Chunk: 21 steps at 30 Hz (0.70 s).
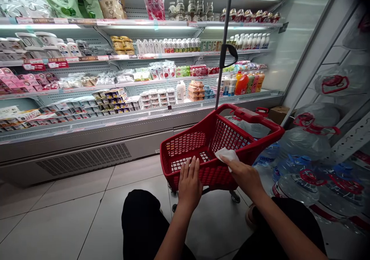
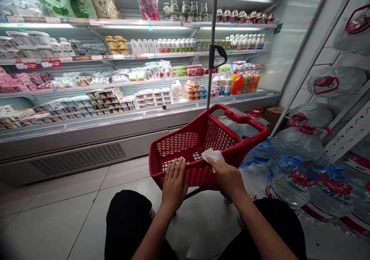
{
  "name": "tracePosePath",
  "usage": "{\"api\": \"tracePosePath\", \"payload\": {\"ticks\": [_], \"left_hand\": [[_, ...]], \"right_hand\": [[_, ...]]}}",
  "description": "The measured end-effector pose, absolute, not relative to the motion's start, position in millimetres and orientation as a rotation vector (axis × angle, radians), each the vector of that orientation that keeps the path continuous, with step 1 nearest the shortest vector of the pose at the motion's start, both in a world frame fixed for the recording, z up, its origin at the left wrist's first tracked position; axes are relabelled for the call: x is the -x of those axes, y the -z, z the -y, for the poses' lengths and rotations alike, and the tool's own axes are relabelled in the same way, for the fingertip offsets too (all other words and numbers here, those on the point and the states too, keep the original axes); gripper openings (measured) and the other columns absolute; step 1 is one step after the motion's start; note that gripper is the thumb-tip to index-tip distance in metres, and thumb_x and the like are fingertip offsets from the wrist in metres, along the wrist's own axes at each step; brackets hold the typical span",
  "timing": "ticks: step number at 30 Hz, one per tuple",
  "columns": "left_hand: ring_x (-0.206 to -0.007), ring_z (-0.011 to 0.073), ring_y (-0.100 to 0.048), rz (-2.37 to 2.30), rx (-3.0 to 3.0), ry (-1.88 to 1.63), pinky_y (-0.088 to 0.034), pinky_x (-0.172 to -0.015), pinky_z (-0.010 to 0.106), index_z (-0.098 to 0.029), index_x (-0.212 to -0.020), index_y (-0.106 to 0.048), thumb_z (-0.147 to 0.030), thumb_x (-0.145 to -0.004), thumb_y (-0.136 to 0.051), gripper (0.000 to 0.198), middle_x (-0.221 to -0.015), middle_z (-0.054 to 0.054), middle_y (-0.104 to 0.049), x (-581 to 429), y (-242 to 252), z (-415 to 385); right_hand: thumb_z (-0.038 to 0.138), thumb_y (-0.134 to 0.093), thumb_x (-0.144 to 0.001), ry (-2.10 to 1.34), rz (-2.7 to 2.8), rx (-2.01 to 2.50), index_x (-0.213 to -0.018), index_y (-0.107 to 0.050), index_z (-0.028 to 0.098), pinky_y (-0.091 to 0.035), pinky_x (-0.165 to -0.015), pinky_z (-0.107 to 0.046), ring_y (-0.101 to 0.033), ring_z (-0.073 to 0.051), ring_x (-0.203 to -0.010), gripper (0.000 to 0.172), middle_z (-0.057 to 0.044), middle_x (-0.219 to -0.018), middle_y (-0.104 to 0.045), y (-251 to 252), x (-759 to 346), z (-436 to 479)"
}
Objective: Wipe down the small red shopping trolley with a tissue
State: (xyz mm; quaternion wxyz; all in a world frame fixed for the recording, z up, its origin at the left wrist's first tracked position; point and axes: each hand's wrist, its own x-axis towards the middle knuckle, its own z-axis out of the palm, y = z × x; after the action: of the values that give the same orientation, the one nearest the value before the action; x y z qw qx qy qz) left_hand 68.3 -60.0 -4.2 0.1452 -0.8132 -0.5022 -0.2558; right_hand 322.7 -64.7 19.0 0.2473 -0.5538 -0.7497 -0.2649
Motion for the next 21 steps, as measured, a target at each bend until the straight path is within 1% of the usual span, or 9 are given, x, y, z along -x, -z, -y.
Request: {"api": "tracePosePath", "payload": {"ticks": [4, 7, 9, 11, 14, 16, 19, 21], "left_hand": [[-0.16, 0.0266, -0.025, 1.427, 2.354, 0.741, -0.028, -0.13, 0.049, -0.02, -0.167, -0.022, -0.011, -0.091, -0.053, 0.082, -0.171, 0.005, -0.031, -67, 3, 61], [-0.16, 0.0277, -0.023, 1.448, 2.344, 0.744, -0.027, -0.13, 0.05, -0.019, -0.166, -0.024, -0.012, -0.091, -0.053, 0.081, -0.172, 0.005, -0.03, -71, 4, 62], [-0.16, 0.0301, -0.023, 1.475, 2.33, 0.759, -0.028, -0.13, 0.052, -0.017, -0.166, -0.026, -0.014, -0.091, -0.054, 0.08, -0.171, 0.007, -0.031, -77, 5, 61], [-0.16, 0.0307, -0.023, 1.488, 2.33, 0.781, -0.03, -0.129, 0.053, -0.015, -0.165, -0.027, -0.018, -0.092, -0.054, 0.077, -0.171, 0.009, -0.033, -82, 6, 59], [-0.159, 0.027, -0.026, 1.453, 2.377, 0.784, -0.031, -0.129, 0.049, -0.012, -0.164, -0.025, -0.018, -0.094, -0.051, 0.075, -0.17, 0.011, -0.034, -85, 7, 56], [-0.159, 0.0248, -0.026, 1.416, 2.404, 0.769, -0.03, -0.13, 0.047, -0.013, -0.165, -0.023, -0.016, -0.093, -0.05, 0.077, -0.17, 0.01, -0.034, -85, 8, 54], [-0.159, 0.024, -0.026, 1.39, 2.406, 0.756, -0.029, -0.13, 0.047, -0.015, -0.166, -0.019, -0.012, -0.092, -0.048, 0.08, -0.17, 0.008, -0.034, -83, 9, 53], [-0.159, 0.0248, -0.026, 1.393, 2.401, 0.763, -0.029, -0.13, 0.048, -0.015, -0.167, -0.017, -0.012, -0.091, -0.049, 0.082, -0.17, 0.008, -0.033, -83, 10, 53]], "right_hand": [[0.009, -0.054, -0.09, 0.777, 1.888, 1.671, -0.145, -0.062, 0.033, -0.037, -0.049, -0.025, -0.068, -0.014, -0.067, 0.061, 0.0, -0.088, -0.075, -29, -359, 61], [0.012, -0.057, -0.09, 0.773, 1.806, 1.743, -0.148, -0.059, 0.032, -0.036, -0.048, -0.026, -0.067, -0.015, -0.065, 0.061, -0.001, -0.093, -0.077, -34, -373, 62], [0.01, -0.057, -0.088, 0.736, 1.841, 1.714, -0.148, -0.059, 0.03, -0.038, -0.05, -0.025, -0.068, -0.015, -0.067, 0.064, -0.002, -0.095, -0.077, -33, -363, 64], [0.005, -0.054, -0.086, 0.683, 1.947, 1.638, -0.15, -0.056, 0.027, -0.042, -0.055, -0.024, -0.069, -0.015, -0.071, 0.068, -0.002, -0.095, -0.077, -27, -346, 67], [0.002, -0.051, -0.086, 0.656, 2.086, 1.545, -0.152, -0.054, 0.026, -0.047, -0.065, -0.024, -0.069, -0.016, -0.079, 0.07, -0.003, -0.093, -0.075, -21, -328, 68], [0.003, -0.051, -0.088, 0.673, 2.088, 1.567, -0.151, -0.055, 0.028, -0.048, -0.066, -0.024, -0.069, -0.018, -0.085, 0.068, -0.004, -0.097, -0.074, -22, -333, 68], [0.01, -0.051, -0.094, 0.668, 1.978, 1.712, -0.15, -0.055, 0.033, -0.045, -0.056, -0.024, -0.069, -0.02, -0.091, 0.061, -0.005, -0.102, -0.072, -32, -359, 66], [0.017, -0.049, -0.099, 0.647, 1.855, 1.828, -0.152, -0.054, 0.033, -0.04, -0.048, -0.024, -0.069, -0.02, -0.086, 0.055, -0.006, -0.102, -0.071, -40, -378, 65]]}}
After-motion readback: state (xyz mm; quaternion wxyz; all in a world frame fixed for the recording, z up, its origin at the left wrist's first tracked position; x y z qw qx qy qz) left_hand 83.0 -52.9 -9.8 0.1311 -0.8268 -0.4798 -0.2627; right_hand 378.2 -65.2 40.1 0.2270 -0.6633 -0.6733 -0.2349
